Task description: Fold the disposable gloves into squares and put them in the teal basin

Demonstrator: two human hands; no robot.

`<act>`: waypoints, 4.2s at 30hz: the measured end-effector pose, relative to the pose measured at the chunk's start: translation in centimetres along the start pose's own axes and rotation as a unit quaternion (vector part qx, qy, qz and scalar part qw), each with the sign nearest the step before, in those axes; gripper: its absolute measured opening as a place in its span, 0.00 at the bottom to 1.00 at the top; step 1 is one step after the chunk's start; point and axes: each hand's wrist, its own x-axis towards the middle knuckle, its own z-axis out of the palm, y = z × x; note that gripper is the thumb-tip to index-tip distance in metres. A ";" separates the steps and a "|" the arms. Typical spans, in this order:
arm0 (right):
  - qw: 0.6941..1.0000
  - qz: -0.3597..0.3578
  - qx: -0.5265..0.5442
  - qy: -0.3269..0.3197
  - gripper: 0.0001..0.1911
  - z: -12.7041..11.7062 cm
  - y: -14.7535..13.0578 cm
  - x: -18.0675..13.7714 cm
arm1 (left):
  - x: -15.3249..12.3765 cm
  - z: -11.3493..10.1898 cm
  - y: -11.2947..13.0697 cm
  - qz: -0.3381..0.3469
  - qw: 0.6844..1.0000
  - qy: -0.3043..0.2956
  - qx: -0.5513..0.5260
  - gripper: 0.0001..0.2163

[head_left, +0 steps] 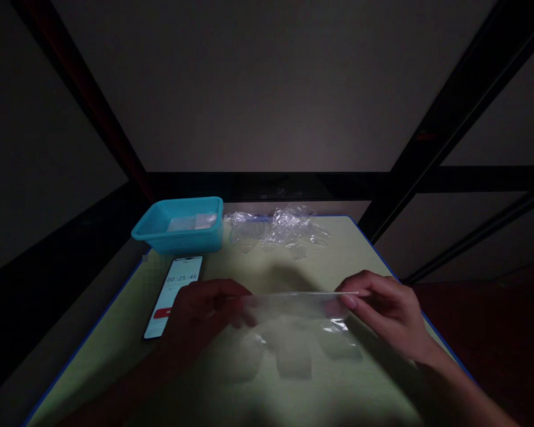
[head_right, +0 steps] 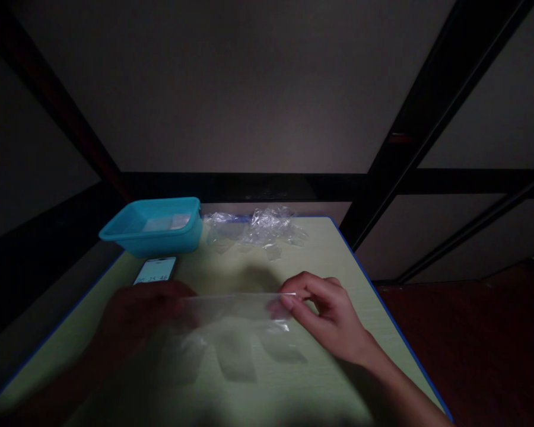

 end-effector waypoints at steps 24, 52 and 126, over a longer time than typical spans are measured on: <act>0.936 0.304 0.170 -0.040 0.10 5.0 10.5 0.5 | 3.5 0.7 -11.1 -0.108 0.993 0.002 0.057 0.13; 0.980 0.118 -0.087 -0.136 0.12 3.3 10.3 0.6 | 1.7 -0.3 -9.4 0.096 0.887 -0.158 0.423 0.15; 0.868 0.027 -0.308 -0.388 0.52 2.5 10.3 0.2 | -0.5 -3.3 -9.4 0.210 0.821 -0.227 0.481 0.14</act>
